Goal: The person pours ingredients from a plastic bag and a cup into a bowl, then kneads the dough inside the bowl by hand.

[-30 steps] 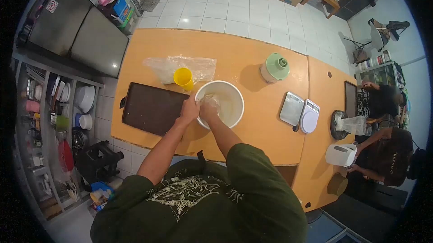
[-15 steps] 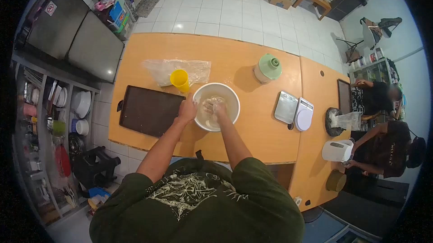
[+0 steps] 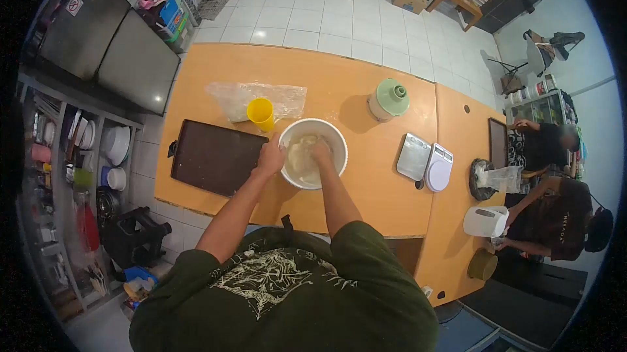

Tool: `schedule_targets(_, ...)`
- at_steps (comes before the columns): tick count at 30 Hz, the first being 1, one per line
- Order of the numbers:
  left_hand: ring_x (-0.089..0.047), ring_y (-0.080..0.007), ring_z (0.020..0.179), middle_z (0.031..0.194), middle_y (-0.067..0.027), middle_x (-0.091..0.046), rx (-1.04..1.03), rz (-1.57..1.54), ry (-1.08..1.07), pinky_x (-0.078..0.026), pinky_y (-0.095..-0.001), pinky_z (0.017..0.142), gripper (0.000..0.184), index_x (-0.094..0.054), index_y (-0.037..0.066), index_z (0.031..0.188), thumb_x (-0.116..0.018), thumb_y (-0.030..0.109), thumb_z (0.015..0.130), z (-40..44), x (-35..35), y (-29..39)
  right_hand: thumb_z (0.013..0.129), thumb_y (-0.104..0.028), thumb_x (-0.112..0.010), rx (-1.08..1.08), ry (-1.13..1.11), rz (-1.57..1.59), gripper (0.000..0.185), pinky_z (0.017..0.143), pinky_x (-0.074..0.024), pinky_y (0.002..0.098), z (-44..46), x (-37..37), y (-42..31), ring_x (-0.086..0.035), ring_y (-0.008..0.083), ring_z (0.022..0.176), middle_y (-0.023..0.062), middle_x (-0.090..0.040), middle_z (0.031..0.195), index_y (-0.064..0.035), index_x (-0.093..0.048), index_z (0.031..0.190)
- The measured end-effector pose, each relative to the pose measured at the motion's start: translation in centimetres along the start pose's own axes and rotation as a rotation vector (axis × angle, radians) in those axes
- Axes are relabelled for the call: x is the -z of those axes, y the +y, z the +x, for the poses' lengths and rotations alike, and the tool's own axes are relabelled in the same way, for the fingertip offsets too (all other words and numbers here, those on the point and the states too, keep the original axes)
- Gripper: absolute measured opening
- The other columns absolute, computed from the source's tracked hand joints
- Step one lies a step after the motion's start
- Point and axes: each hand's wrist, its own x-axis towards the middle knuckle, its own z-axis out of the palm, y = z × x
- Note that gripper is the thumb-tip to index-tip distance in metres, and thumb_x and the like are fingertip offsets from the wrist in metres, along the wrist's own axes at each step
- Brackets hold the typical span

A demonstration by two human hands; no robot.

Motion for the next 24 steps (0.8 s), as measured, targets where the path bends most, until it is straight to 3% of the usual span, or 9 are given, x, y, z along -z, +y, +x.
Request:
schedule_targets(1, -0.060, -0.0465, 0.085, 0.087, -0.0283, -0.062, -0.009, 0.018, 0.001, -0.047, -0.0535, 0.075, 0.023, -0.048, 0.006, 0.108, -0.054, 0.014, 0.087, 0.0, 0.0, 0.0, 0.076, -0.026, -0.067, 0.027, -0.031, 0.388, 0.039, 0.081, -0.0484, 0.0438, 0.6, -0.1, -0.1, -0.063, 0.0370, 0.090, 0.0254, -0.065, 0.101, 0.0015, -0.064, 0.103)
schedule_targets(2, -0.060, -0.0459, 0.086, 0.087, -0.0278, -0.062, -0.020, 0.035, 0.000, -0.047, -0.0533, 0.075, 0.024, -0.048, 0.006, 0.109, -0.054, 0.014, 0.087, 0.0, 0.0, 0.2, 0.076, -0.026, -0.067, 0.029, -0.032, 0.388, 0.039, 0.081, -0.0484, 0.0438, 1.1, -0.2, -0.1, -0.063, 0.0370, 0.090, 0.0254, -0.065, 0.101, 0.0015, -0.064, 0.103)
schedule_targets(4, -0.060, -0.0457, 0.087, 0.089, -0.0275, -0.062, 0.017, 0.045, -0.005, -0.047, -0.0533, 0.075, 0.024, -0.049, 0.005, 0.108, -0.054, 0.014, 0.087, -0.4, 0.8, 1.2, 0.080, -0.031, -0.062, 0.123, -0.339, -0.237, 0.041, 0.083, -0.0471, 0.0452, 1.6, 0.2, -1.8, -0.062, 0.0397, 0.092, 0.0263, -0.064, 0.101, -0.0023, -0.061, 0.109)
schedule_targets(8, -0.062, -0.0437, 0.091, 0.093, -0.0247, -0.064, 0.094, 0.054, -0.019, -0.049, -0.0518, 0.077, 0.029, -0.050, 0.010, 0.111, -0.056, 0.017, 0.083, -0.1, 0.2, 0.5, 0.083, -0.033, -0.058, 0.274, -0.378, -0.238, 0.043, 0.086, -0.0450, 0.0481, -2.0, -0.1, -4.3, -0.058, 0.0448, 0.096, 0.0274, -0.062, 0.104, -0.0053, -0.058, 0.116)
schedule_targets(10, -0.062, -0.0437, 0.091, 0.093, -0.0248, -0.064, 0.085, 0.050, -0.004, -0.049, -0.0518, 0.077, 0.029, -0.050, 0.010, 0.111, -0.056, 0.017, 0.084, -0.2, 0.1, 0.6, 0.084, -0.032, -0.058, 0.674, -0.211, -0.227, 0.044, 0.088, -0.0437, 0.0498, -3.1, -0.6, -2.5, -0.054, 0.0473, 0.102, 0.0292, -0.058, 0.108, -0.0052, -0.053, 0.119)
schedule_targets(13, -0.062, -0.0438, 0.091, 0.093, -0.0249, -0.064, 0.082, 0.038, 0.014, -0.049, -0.0517, 0.078, 0.028, -0.050, 0.009, 0.111, -0.055, 0.016, 0.085, -0.5, 0.4, 0.8, 0.086, -0.028, -0.056, 0.564, -0.374, -0.344, 0.038, 0.092, -0.0418, 0.0499, -7.8, 2.7, -5.8, -0.050, 0.0473, 0.107, 0.0294, -0.055, 0.112, -0.0057, -0.053, 0.117)
schedule_targets(17, -0.061, -0.0442, 0.091, 0.094, -0.0248, -0.064, 0.060, 0.032, -0.013, -0.048, -0.0517, 0.078, 0.027, -0.050, 0.007, 0.112, -0.054, 0.016, 0.087, -0.5, 0.1, 0.8, 0.086, -0.025, -0.056, 0.463, -0.376, -0.384, 0.037, 0.091, -0.0421, 0.0504, -8.7, 2.9, -4.4, -0.051, 0.0452, 0.108, 0.0290, -0.056, 0.110, -0.0065, -0.052, 0.117)
schedule_targets(20, -0.061, -0.0441, 0.090, 0.093, -0.0247, -0.064, 0.037, 0.053, -0.001, -0.048, -0.0519, 0.077, 0.028, -0.049, 0.006, 0.113, -0.054, 0.016, 0.087, 0.0, -0.7, -0.1, 0.086, -0.023, -0.055, 0.317, -0.349, -0.522, 0.040, 0.088, -0.0437, 0.0500, -8.4, 1.2, -4.8, -0.053, 0.0436, 0.107, 0.0271, -0.058, 0.109, -0.0071, -0.049, 0.122)
schedule_targets(24, -0.061, -0.0442, 0.089, 0.093, -0.0251, -0.064, 0.047, 0.049, 0.031, -0.048, -0.0520, 0.076, 0.031, -0.049, 0.006, 0.115, -0.055, 0.016, 0.087, -0.1, -0.9, -0.1, 0.082, -0.022, -0.058, 0.255, -0.103, -0.543, 0.042, 0.082, -0.0468, 0.0498, -5.5, -2.3, -2.4, -0.060, 0.0413, 0.095, 0.0234, -0.063, 0.098, -0.0058, -0.048, 0.119)
